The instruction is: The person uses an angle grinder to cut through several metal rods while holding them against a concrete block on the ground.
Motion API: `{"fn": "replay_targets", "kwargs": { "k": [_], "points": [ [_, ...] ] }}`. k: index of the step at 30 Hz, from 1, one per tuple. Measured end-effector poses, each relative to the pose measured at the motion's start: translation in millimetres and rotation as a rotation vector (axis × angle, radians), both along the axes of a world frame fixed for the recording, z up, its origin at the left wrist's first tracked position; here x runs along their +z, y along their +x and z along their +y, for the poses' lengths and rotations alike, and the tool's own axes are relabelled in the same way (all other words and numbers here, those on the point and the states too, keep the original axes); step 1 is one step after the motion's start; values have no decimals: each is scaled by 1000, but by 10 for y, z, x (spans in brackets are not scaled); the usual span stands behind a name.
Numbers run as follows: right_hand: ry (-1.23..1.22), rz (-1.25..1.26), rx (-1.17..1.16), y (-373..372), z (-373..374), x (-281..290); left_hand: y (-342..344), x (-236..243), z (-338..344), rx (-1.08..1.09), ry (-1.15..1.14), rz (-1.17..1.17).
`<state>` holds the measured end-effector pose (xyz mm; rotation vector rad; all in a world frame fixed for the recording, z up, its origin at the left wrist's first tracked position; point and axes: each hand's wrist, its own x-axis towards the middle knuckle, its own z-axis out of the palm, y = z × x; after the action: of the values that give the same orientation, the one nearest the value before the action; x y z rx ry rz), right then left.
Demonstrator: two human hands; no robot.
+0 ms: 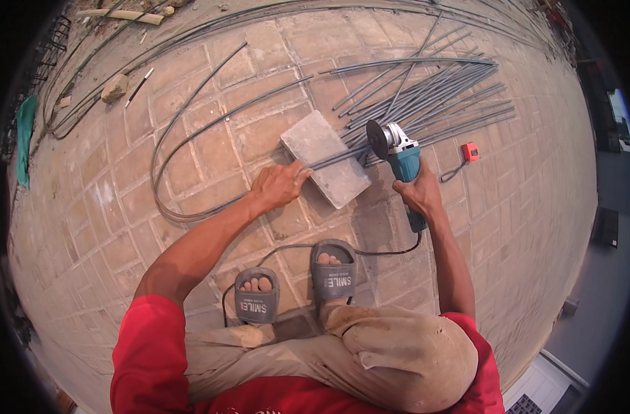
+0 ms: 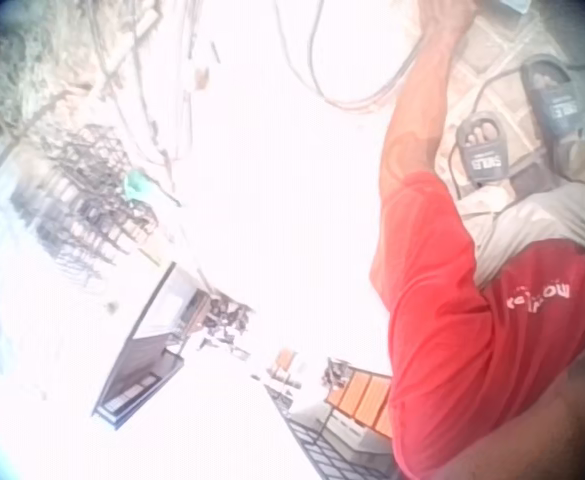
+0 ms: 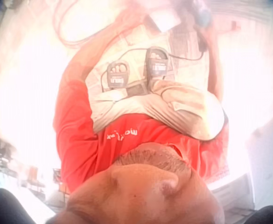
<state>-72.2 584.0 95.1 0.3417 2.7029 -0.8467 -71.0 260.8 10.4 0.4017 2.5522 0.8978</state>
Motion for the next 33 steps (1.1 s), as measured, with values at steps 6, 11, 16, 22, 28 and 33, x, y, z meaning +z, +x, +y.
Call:
{"fn": "replay_targets", "kwargs": {
  "k": [6,11,16,22,28,33],
  "points": [
    [22,14,10,75,44,18,9,7,-4,-14,7,21],
    [-5,16,11,87,49,-27,3,-27,-24,-7,15,-14],
    [1,39,10,23,78,-49,-7,-11,7,-15,16,11],
    [13,39,4,20,73,-48,-9,-29,1,-17,16,6],
    [33,15,18,10,51,-13,10,-69,-10,-14,22,28],
    [56,-14,17,185,129,-86,0,-69,-41,-25,15,15]
  ]
}}
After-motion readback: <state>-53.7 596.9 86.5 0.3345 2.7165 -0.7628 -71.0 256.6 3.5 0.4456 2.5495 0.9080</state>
